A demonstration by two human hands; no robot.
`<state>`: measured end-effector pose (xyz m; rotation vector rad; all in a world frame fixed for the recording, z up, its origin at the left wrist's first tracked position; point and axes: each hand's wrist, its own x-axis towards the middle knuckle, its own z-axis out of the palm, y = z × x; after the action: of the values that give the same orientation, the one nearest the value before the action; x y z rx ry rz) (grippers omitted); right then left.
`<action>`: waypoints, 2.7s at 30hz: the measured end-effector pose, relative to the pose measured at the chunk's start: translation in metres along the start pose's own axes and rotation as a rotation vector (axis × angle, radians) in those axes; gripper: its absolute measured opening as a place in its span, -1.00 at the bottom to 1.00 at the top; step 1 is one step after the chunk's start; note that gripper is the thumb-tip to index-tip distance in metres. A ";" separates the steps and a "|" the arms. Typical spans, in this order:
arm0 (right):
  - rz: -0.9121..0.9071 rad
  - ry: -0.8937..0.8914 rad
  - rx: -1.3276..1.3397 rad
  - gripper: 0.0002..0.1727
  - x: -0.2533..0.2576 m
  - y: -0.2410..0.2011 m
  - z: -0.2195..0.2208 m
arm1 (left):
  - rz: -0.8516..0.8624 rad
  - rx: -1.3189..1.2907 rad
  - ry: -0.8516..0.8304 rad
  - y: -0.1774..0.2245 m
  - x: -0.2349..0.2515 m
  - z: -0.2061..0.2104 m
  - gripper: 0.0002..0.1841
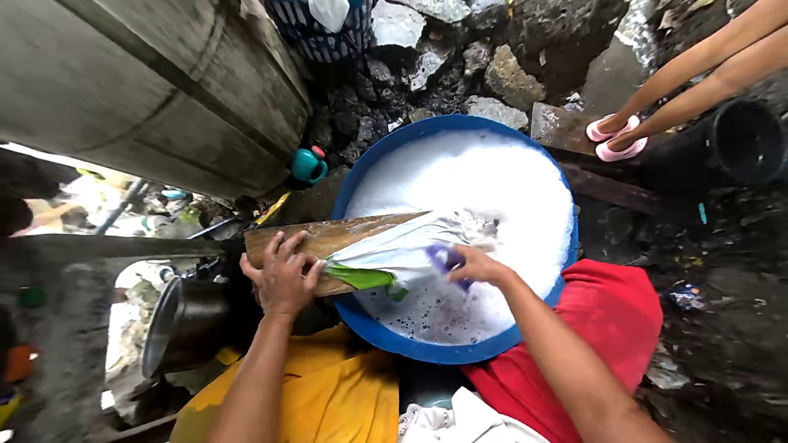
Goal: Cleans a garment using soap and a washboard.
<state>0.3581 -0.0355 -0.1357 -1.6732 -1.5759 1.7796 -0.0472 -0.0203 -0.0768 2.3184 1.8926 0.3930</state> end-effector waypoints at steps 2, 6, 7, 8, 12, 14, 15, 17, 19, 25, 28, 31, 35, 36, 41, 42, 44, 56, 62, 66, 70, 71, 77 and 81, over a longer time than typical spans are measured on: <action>0.026 -0.387 -0.288 -0.46 -0.002 -0.014 0.033 | 0.006 -0.006 0.006 0.000 0.000 0.000 -0.59; 0.354 -0.445 -0.679 -0.40 0.005 0.030 0.073 | -0.007 0.001 -0.020 0.003 0.000 -0.002 -0.60; 0.424 -0.380 -0.651 -0.41 0.001 0.036 0.079 | -0.011 0.001 -0.022 0.003 0.001 -0.003 -0.61; 0.463 -0.325 -0.617 -0.43 -0.004 0.040 0.085 | -0.010 0.004 -0.022 0.004 0.001 -0.003 -0.61; 0.369 -0.386 -0.605 -0.41 -0.009 0.022 0.086 | -0.003 0.009 -0.018 0.004 0.000 -0.003 -0.60; 0.274 -0.474 -0.685 -0.39 -0.009 -0.002 0.066 | -0.001 0.009 -0.016 0.004 0.002 -0.003 -0.61; 0.252 -0.472 -0.747 -0.43 -0.011 -0.017 0.056 | -0.002 0.008 -0.016 0.004 0.002 -0.003 -0.61; 0.246 -0.325 -0.794 -0.53 -0.024 -0.051 0.039 | -0.001 0.012 -0.012 0.004 0.001 -0.001 -0.60; 0.193 0.012 -0.694 -0.49 -0.032 -0.076 0.030 | 0.003 0.009 0.004 0.004 0.001 0.000 -0.59; -0.248 0.491 -0.293 -0.16 0.004 -0.161 0.119 | 0.008 0.005 0.025 0.002 0.001 0.000 -0.60; -0.488 0.392 -0.422 -0.34 0.030 -0.156 0.164 | 0.002 0.003 0.037 0.003 -0.001 -0.002 -0.56; -0.232 0.526 -0.269 -0.34 0.044 -0.098 0.104 | 0.039 0.035 0.017 -0.001 0.001 0.001 -0.53; 0.270 0.752 -0.098 -0.14 0.050 -0.025 0.002 | 0.021 0.026 0.006 0.001 0.000 -0.001 -0.56; 0.278 0.787 -0.077 -0.13 0.055 -0.029 0.002 | 0.021 0.026 0.011 0.002 0.001 0.000 -0.56; -0.190 0.450 -0.250 -0.30 0.042 -0.146 0.154 | 0.028 0.029 0.016 0.002 0.000 -0.002 -0.64; -0.276 0.390 -0.312 -0.32 0.037 -0.149 0.170 | 0.036 0.020 0.019 0.003 0.000 -0.002 -0.67; -0.278 0.415 -0.319 -0.32 0.037 -0.129 0.151 | 0.037 0.023 0.007 0.002 0.001 -0.003 -0.62; -0.238 0.413 -0.306 -0.31 0.038 -0.153 0.176 | 0.013 0.037 -0.011 -0.001 0.000 -0.001 -0.69; 0.115 0.714 -0.141 -0.23 0.056 -0.059 0.037 | 0.027 0.023 0.010 -0.002 0.000 0.003 -0.59; 0.159 0.810 -0.066 -0.21 0.073 -0.078 0.045 | 0.028 0.016 0.019 -0.002 0.002 0.003 -0.60; -0.264 0.422 -0.282 -0.33 0.050 -0.161 0.165 | 0.038 0.020 0.034 -0.001 0.000 0.002 -0.67; -0.326 0.395 -0.318 -0.33 0.048 -0.159 0.167 | 0.051 0.019 0.040 -0.001 -0.001 0.002 -0.65; 0.183 0.756 -0.105 -0.21 0.075 -0.053 0.007 | 0.095 0.002 0.041 -0.005 0.000 0.007 -0.50; 0.040 0.720 -0.083 -0.24 0.078 -0.111 0.074 | 0.122 0.030 0.061 -0.003 0.003 0.008 -0.48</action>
<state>0.2200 0.0287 -0.1098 -2.0646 -1.2861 0.9389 -0.0474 -0.0163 -0.0850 2.4765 1.8010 0.4564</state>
